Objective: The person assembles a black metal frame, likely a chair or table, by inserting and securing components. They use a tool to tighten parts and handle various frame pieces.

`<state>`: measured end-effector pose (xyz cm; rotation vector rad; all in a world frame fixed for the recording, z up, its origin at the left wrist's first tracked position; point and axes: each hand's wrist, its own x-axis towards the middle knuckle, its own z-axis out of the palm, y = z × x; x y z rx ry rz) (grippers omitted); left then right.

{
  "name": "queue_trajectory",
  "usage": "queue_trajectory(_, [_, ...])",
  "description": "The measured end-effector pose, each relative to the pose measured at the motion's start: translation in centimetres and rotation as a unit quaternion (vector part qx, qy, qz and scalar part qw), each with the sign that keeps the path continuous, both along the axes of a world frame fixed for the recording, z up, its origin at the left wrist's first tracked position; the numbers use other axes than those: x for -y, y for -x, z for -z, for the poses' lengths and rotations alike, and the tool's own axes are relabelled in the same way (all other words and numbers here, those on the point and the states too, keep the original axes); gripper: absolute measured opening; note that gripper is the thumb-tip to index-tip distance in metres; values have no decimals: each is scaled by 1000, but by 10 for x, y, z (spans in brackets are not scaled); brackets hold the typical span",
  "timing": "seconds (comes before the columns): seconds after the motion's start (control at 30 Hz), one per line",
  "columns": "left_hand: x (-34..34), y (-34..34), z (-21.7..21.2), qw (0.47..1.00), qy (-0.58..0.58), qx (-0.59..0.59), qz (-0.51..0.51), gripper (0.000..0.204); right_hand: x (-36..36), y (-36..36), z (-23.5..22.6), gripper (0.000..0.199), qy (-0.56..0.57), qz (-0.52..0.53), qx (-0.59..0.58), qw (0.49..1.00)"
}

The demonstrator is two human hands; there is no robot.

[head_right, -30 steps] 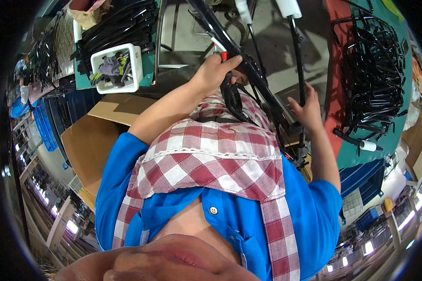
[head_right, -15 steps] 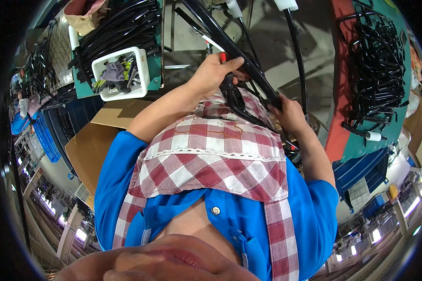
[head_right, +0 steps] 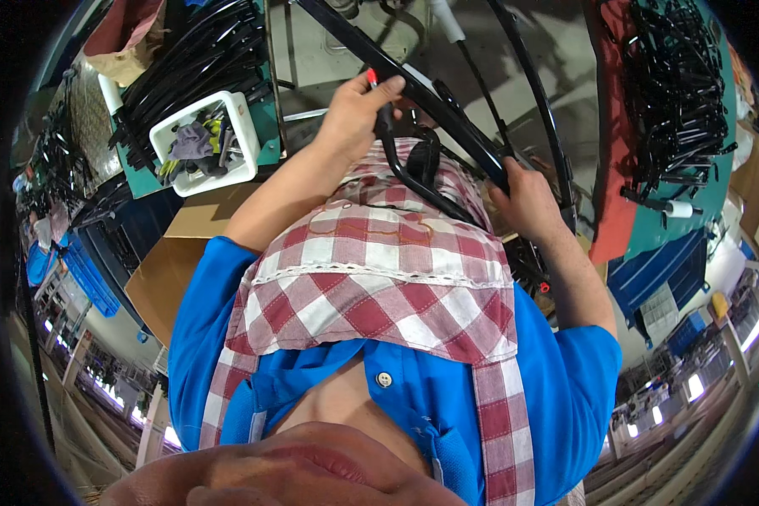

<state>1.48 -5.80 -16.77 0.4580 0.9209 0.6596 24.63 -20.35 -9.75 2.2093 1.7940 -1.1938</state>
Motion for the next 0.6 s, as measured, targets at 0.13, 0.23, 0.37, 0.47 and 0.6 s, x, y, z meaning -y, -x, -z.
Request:
queue_trajectory(0.13, [-19, 11, -6, 999, 30, 19, -8, 18, -19, 12, -23, 28, 11, -21, 31, 999])
queue_trajectory(0.23, [-30, 21, -15, 1000, 16, 2, 12, 20, -29, 17, -35, 29, 22, -29, 35, 999])
queue_trajectory(0.37, [-41, 38, -36, 998, -53, 7, 18, 24, -30, 24, -49, 31, 4, -35, 12, 999])
queue_trajectory(0.47, [-44, 50, -45, 995, -85, -2, 55, 30, -24, 33, -55, 32, -3, -44, 16, 999])
queue_trajectory(0.6, [-42, 61, -65, 994, -83, -16, 74, 32, -18, 37, -60, 34, -32, -45, 7, 998])
